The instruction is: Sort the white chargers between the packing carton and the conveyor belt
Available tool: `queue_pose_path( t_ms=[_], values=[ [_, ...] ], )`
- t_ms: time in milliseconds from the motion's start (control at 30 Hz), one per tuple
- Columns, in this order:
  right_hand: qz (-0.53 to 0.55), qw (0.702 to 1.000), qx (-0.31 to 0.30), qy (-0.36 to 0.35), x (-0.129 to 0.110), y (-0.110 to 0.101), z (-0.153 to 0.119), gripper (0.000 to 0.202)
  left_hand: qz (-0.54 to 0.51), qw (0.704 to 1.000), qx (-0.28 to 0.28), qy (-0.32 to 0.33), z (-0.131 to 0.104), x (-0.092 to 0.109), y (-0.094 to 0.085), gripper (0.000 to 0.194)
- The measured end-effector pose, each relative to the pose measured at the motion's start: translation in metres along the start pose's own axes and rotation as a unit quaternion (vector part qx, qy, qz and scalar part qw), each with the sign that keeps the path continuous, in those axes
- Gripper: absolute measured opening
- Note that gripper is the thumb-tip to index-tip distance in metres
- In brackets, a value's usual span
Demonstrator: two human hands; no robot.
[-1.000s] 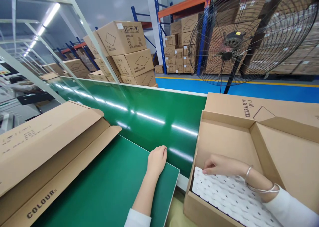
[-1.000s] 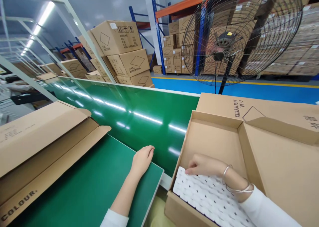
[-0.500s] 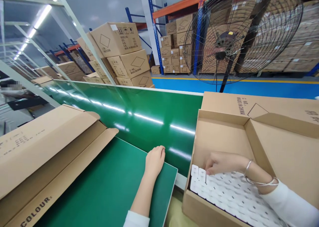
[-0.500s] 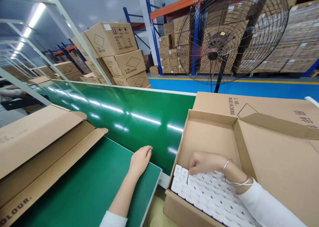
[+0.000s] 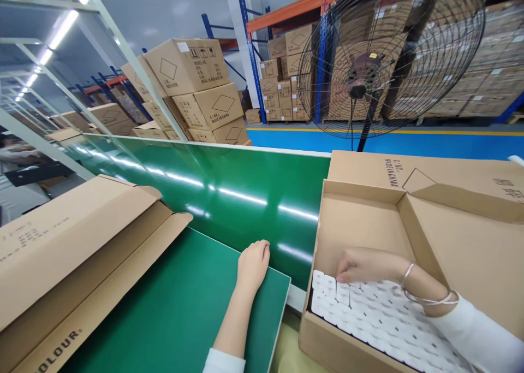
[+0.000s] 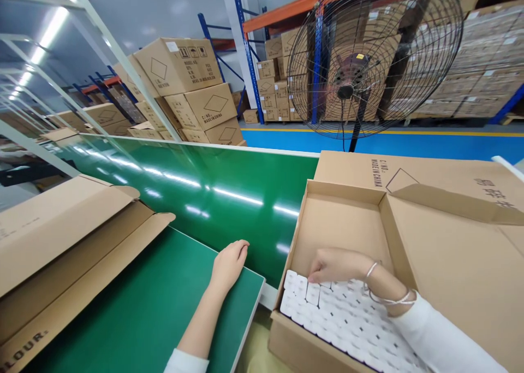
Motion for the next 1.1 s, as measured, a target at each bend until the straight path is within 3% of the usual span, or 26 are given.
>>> queue_pose_path(
  t_ms=[133, 200, 400, 567, 767, 933, 1100],
  values=[
    [-0.071, 0.988, 0.14, -0.011, -0.019, -0.008, -0.024, 0.03, 0.001, 1.0, 0.001, 0.004, 0.0, 0.0, 0.0, 0.027],
    [-0.121, 0.977, 0.174, -0.009, -0.026, -0.003, -0.038, 0.024, 0.002, 1.0, 0.0, 0.004, 0.0, 0.0, 0.001, 0.027],
    [-0.283, 0.946, 0.16, 0.024, -0.028, 0.029, -0.053, 0.006, -0.002, 1.0, -0.007, 0.004, 0.002, 0.0, 0.0, 0.026],
    [-0.307, 0.938, 0.161, 0.005, -0.025, 0.04, -0.047, 0.008, -0.003, 1.0, -0.003, 0.004, 0.0, 0.0, 0.0, 0.027],
    [-0.237, 0.953, 0.187, 0.01, -0.029, 0.03, -0.05, 0.01, -0.005, 1.0, -0.007, 0.003, -0.001, 0.001, -0.001, 0.028],
    [-0.164, 0.96, 0.225, -0.011, -0.043, 0.01, -0.036, 0.027, -0.004, 1.0, -0.009, -0.002, -0.001, 0.001, -0.001, 0.027],
    [-0.146, 0.984, 0.105, -0.017, -0.046, 0.011, 0.007, 0.03, -0.003, 1.0, -0.007, -0.003, -0.002, 0.002, -0.002, 0.027]
  ],
)
Point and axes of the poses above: each hand's wrist, its own z-axis towards the middle knuckle, its own y-axis out of the palm, x = y × z, the point moved 3 cm from there along z, towards the middle knuckle, and after that the axes turned 3 degrees about -y, right-handed, at the moved point
